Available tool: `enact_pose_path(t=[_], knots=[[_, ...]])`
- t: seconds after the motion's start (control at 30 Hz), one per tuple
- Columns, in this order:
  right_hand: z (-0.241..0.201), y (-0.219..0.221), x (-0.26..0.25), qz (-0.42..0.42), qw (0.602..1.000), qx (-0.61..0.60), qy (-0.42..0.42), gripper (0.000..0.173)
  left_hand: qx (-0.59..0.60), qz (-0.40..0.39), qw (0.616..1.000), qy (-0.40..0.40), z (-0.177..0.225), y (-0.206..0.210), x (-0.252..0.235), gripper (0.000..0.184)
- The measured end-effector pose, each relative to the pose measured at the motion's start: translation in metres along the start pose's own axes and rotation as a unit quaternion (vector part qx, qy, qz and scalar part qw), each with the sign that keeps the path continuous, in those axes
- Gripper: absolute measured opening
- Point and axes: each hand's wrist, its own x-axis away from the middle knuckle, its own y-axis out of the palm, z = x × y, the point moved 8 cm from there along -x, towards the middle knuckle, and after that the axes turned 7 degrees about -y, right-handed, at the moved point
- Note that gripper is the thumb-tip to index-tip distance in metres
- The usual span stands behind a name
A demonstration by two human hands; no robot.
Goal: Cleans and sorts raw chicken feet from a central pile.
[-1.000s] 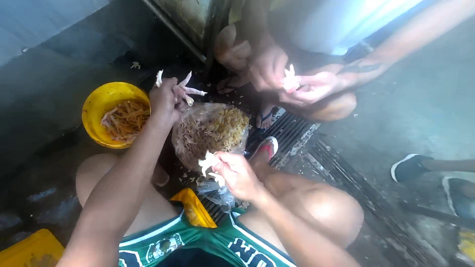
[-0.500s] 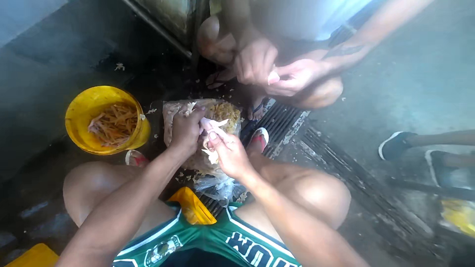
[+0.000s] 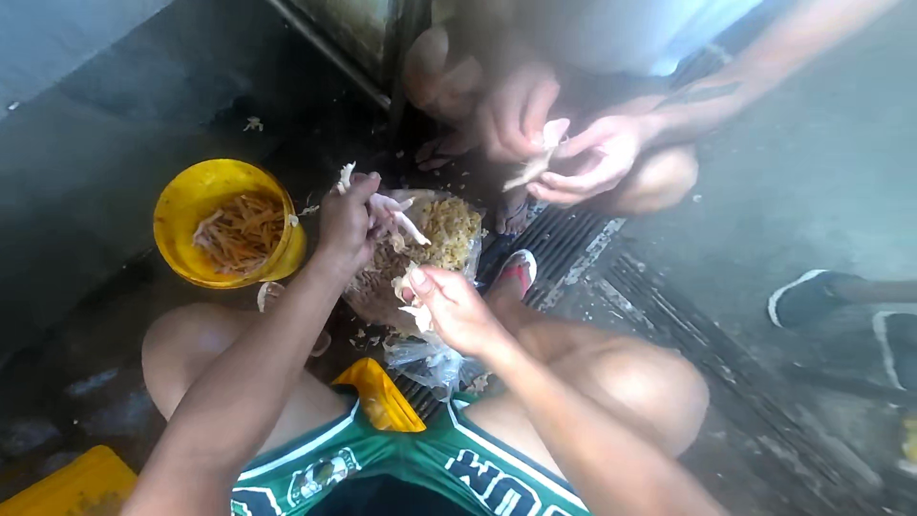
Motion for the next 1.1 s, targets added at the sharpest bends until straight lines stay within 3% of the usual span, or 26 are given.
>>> enact_pose_path(t=[0.13, 0.23, 0.43, 0.53, 0.6, 0.73, 0.87, 0.97, 1.1], knots=[[0.009, -0.004, -0.006, 0.068, 0.997, -0.029, 0.03, 0.033, -0.056, -0.004, 0.998, -0.004, -0.022, 0.013, 0.013, 0.011], [0.008, -0.008, -0.008, 0.109, 0.993, -0.036, -0.002, 0.03, -0.081, 0.003, 0.997, 0.001, -0.032, 0.019, 0.018, 0.014], [-0.01, -0.004, -0.004, 0.037, 0.999, 0.02, -0.023, 0.033, -0.156, 0.062, 0.985, 0.022, -0.018, 0.002, 0.0, 0.027], [-0.035, 0.025, 0.022, -0.03, 0.989, 0.055, -0.138, 0.033, -0.066, 0.145, 0.987, 0.022, 0.015, -0.043, -0.035, 0.023], [-0.029, 0.028, 0.023, -0.031, 0.989, 0.064, -0.131, 0.034, 0.011, 0.148, 0.988, 0.037, 0.039, -0.054, -0.036, 0.009], [-0.012, -0.004, 0.007, 0.006, 0.998, 0.051, -0.043, 0.037, 0.103, -0.077, 0.992, 0.005, 0.032, -0.01, -0.017, 0.024], [-0.028, -0.022, 0.011, 0.076, 0.977, 0.118, -0.162, 0.046, 0.098, -0.296, 0.95, 0.002, 0.019, 0.026, 0.011, 0.02], [-0.035, -0.038, 0.019, 0.148, 0.959, 0.126, -0.207, 0.034, 0.101, -0.379, 0.92, -0.014, 0.016, 0.04, 0.023, 0.016], [-0.025, -0.056, 0.022, 0.206, 0.961, 0.048, -0.175, 0.021, 0.077, -0.422, 0.903, -0.007, 0.019, 0.045, 0.03, 0.027]])
